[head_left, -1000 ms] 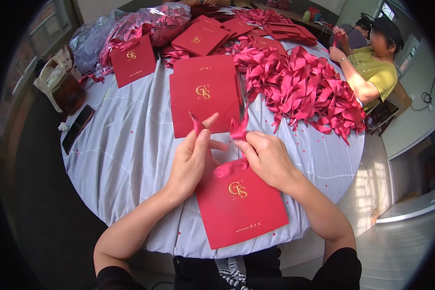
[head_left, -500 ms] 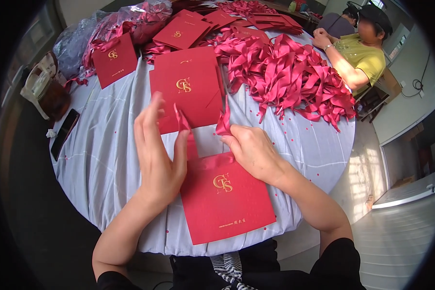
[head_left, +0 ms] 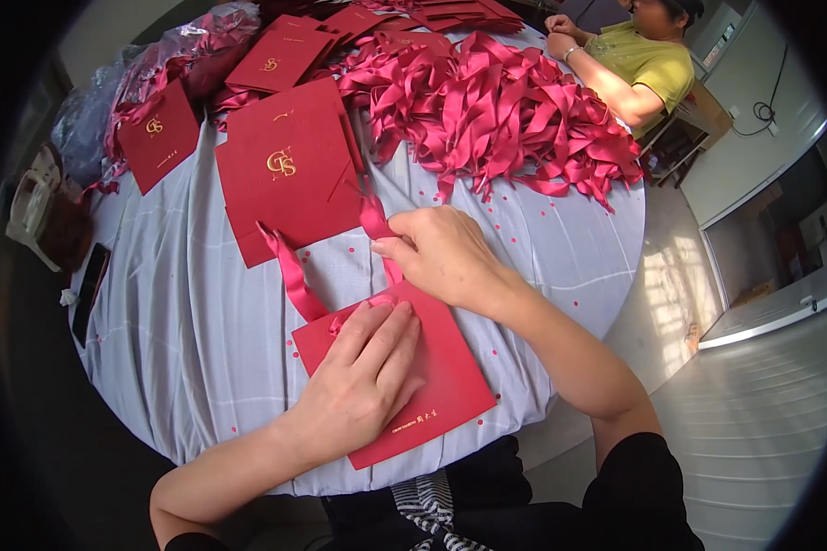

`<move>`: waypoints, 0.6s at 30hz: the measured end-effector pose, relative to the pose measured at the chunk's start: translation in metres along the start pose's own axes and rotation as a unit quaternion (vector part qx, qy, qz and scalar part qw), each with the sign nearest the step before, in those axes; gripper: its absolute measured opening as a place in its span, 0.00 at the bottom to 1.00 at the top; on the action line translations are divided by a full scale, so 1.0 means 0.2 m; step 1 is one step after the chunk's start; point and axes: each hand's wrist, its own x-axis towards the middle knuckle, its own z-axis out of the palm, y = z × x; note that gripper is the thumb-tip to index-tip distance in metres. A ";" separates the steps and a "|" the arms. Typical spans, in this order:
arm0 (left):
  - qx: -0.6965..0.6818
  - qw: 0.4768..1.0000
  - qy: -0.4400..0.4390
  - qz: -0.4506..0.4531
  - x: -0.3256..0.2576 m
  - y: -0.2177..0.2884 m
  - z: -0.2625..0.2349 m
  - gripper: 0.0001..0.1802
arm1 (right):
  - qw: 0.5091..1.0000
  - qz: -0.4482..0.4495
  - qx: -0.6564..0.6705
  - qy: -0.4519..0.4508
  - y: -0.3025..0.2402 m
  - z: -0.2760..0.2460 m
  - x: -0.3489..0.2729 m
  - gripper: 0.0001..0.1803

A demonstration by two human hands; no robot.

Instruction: The person assembles gift bags by inserting ribbon handles into slits on the paper bags by hand and pressing them flat on the table.

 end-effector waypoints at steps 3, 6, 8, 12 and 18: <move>-0.004 1.000 -0.007 -0.017 0.00 0.01 0.00 0.33 | 1.000 -0.006 -0.020 0.012 0.03 -0.01 0.01 0.17; -0.014 0.999 -0.007 -0.029 0.00 0.03 0.00 0.34 | 0.998 0.023 0.028 0.049 0.09 -0.02 0.03 0.16; -0.019 0.999 -0.007 -0.036 -0.01 0.02 0.00 0.34 | 0.996 -0.002 -0.008 0.092 0.07 -0.04 0.03 0.15; -0.013 0.999 -0.015 -0.028 -0.01 0.01 -0.01 0.34 | 0.997 0.020 0.059 0.038 0.03 -0.08 0.03 0.13; -0.021 0.999 -0.016 -0.035 -0.01 0.02 0.01 0.34 | 0.997 0.039 0.066 0.013 0.06 -0.03 0.03 0.13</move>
